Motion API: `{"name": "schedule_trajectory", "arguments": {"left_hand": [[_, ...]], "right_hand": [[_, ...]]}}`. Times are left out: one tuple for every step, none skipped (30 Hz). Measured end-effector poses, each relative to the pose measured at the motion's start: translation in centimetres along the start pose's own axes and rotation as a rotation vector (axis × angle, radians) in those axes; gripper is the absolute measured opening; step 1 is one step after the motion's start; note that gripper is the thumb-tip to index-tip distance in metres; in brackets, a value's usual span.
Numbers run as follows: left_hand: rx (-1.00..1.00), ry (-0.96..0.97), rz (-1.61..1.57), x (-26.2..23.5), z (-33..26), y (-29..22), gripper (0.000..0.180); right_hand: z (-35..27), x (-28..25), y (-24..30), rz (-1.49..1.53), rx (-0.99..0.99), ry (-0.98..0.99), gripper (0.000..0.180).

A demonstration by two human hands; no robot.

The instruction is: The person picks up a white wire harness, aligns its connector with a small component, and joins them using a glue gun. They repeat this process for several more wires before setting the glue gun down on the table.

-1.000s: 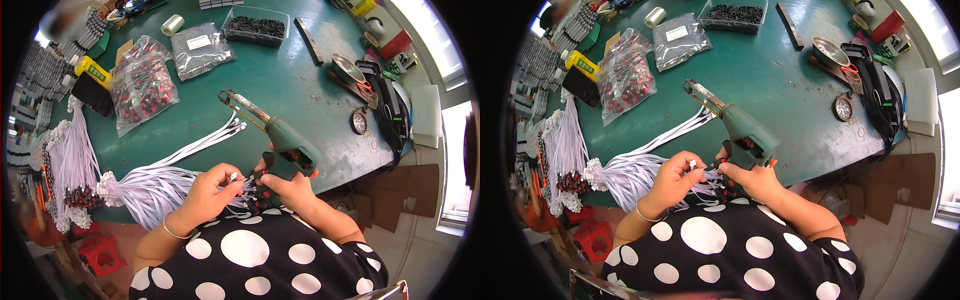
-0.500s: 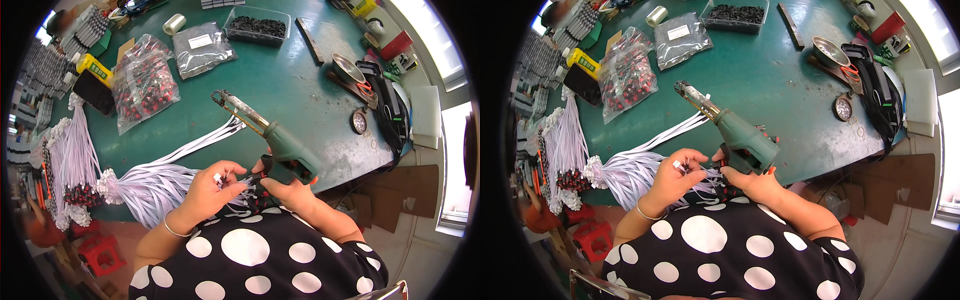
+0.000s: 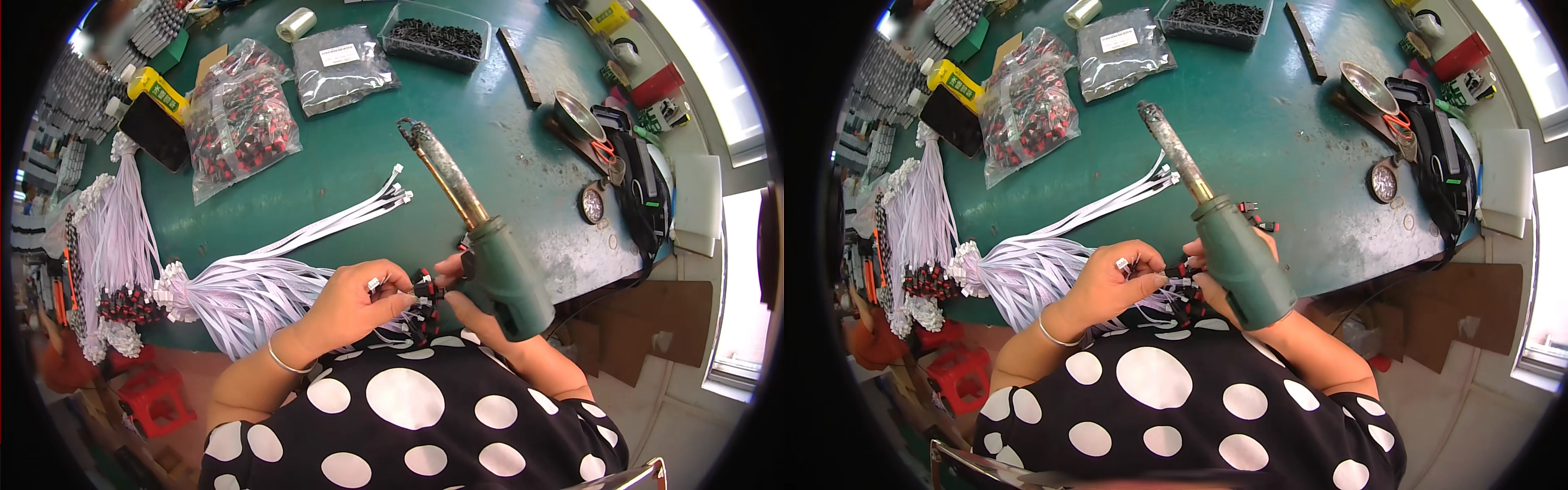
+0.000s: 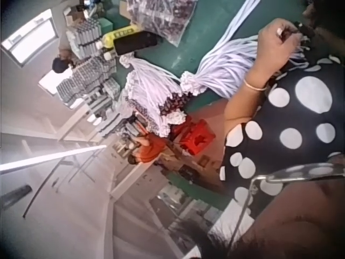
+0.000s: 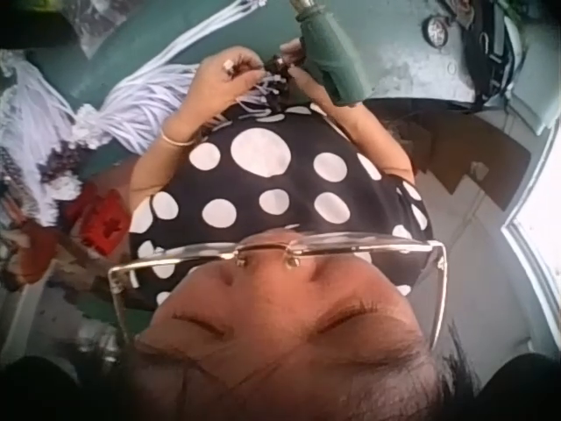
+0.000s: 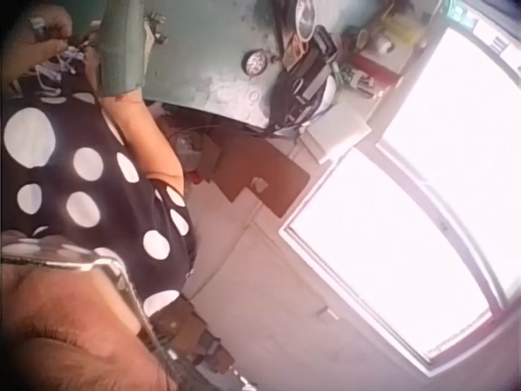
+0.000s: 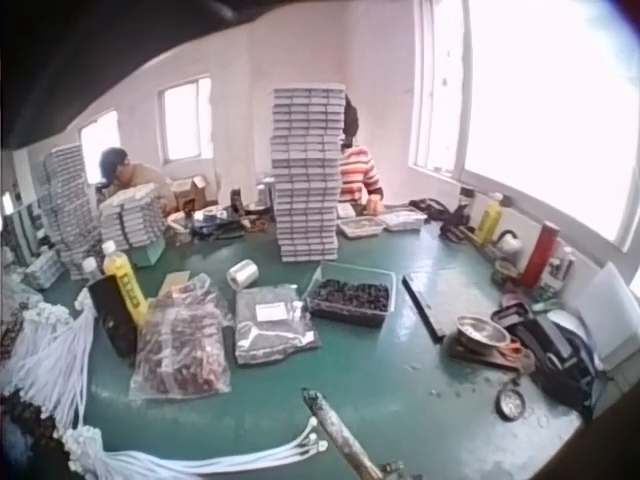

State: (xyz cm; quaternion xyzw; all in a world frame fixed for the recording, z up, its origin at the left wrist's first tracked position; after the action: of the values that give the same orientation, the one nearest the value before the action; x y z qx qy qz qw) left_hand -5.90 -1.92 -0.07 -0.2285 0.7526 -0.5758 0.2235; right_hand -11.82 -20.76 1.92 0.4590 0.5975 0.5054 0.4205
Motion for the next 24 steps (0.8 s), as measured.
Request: {"name": "schedule_trajectory", "arguments": {"left_hand": [[0.013, 0.034, 0.023, -0.1, 0.0, 0.1, 0.013], [0.014, 0.033, 0.019, -0.2, 0.0, 0.1, 0.013], [0.013, 0.049, -0.001, -0.2, 0.0, 0.2, 0.014], [0.011, 0.064, -0.021, -0.2, 0.0, 0.3, 0.014], [0.012, 0.064, -0.022, -0.2, 0.0, 0.4, 0.014], [0.01, 0.071, -0.052, -0.1, 0.0, 0.4, 0.015], [0.008, 0.078, -0.081, 0.0, -0.1, 0.5, 0.016], [0.011, 0.082, -0.081, 0.0, -0.1, 0.4, 0.016], [0.018, 0.061, -0.072, 0.0, -0.1, 0.4, 0.016], [0.024, 0.041, -0.063, 0.1, -0.1, 0.3, 0.017], [0.025, 0.04, -0.063, 0.1, -0.1, 0.3, 0.017], [0.049, 0.023, -0.025, 0.1, -0.1, 0.2, 0.017], [0.073, 0.006, 0.013, 0.1, -0.1, 0.1, 0.017], [0.074, 0.007, 0.014, 0.2, 0.0, 0.2, 0.017], [0.084, -0.019, 0.01, 0.3, 0.0, 0.4, 0.017], [0.095, -0.045, 0.007, 0.3, 0.1, 0.5, 0.018], [0.094, -0.044, 0.007, 0.2, 0.1, 0.5, 0.018], [0.08, -0.011, 0.01, 0.1, 0.0, 0.4, 0.019], [0.066, 0.022, 0.013, 0.1, 0.0, 0.4, 0.02], [0.067, 0.026, 0.015, 0.1, 0.0, 0.3, 0.02], [0.082, 0.044, -0.009, 0.1, 0.0, 0.3, 0.02], [0.096, 0.062, -0.033, 0.2, -0.1, 0.2, 0.02], [0.101, 0.063, -0.028, 0.4, 0.0, 0.7, 0.02], [0.241, 0.028, -0.134, 0.8, 0.0, 1.5, 0.019]], "right_hand": [[0.2, 0.0, 0.2, -0.003, 0.003, 0.007, 0.033], [0.5, 0.0, 0.5, -0.22, -0.082, 0.051, 0.035], [0.6, 0.2, 0.7, -0.436, -0.169, 0.096, 0.037], [0.7, 0.3, 0.5, -0.438, -0.168, 0.1, 0.037], [0.7, 0.5, -0.1, -0.414, -0.171, 0.09, 0.037], [0.8, 0.8, -0.4, -0.389, -0.175, 0.08, 0.038], [1.7, 1.0, -0.2, -0.449, -0.352, -0.023, 0.022], [1.4, 1.1, -0.7, -0.452, -0.352, -0.027, 0.022], [1.0, 1.3, -1.6, -0.182, -0.206, -0.028, 0.022], [0.7, 1.4, -2.2, 0.087, -0.059, -0.029, 0.022], [0.8, 1.2, -2.0, 0.157, 0.08, 0.032, 0.022], [0.9, 1.3, -1.7, 0.156, 0.08, 0.032, 0.022], [1.0, 1.5, -1.5, 0.207, 0.078, 0.005, 0.022], [1.1, 1.6, -1.3, 0.259, 0.075, -0.023, 0.022], [1.0, 1.4, -1.6, 0.241, 0.051, -0.007, 0.025], [0.8, 1.4, -1.6, 0.24, 0.05, -0.007, 0.025], [0.6, 1.5, -1.5, 0.297, 0.031, 0.013, 0.025], [0.5, 1.5, -1.5, 0.355, 0.012, 0.033, 0.025], [0.6, 1.4, -1.6, 0.355, 0.011, 0.031, 0.025], [0.6, 1.2, -1.8, 0.293, 0.021, 0.038, 0.025], [0.7, 1.1, -2.0, 0.231, 0.031, 0.044, 0.025], [0.6, 1.1, -2.3, 0.232, 0.028, 0.04, 0.025], [0.7, 1.0, -2.5, 0.202, -0.003, 0.011, 0.037], [0.7, 1.0, -2.5, 0.173, -0.034, -0.014, 0.05]]}}
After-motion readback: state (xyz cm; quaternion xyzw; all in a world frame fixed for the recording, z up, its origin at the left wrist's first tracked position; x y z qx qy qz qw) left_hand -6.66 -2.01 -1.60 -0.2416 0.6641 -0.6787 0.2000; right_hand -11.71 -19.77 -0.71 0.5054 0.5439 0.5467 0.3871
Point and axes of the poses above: each hand's wrist, its own z-axis towards the middle knuckle, its own x-axis out of the palm, y = z × x, the point moved 1 cm from there along z, towards the middle knuckle, and after that the axes turned 10 degrees about y, right-handed, at the moved point
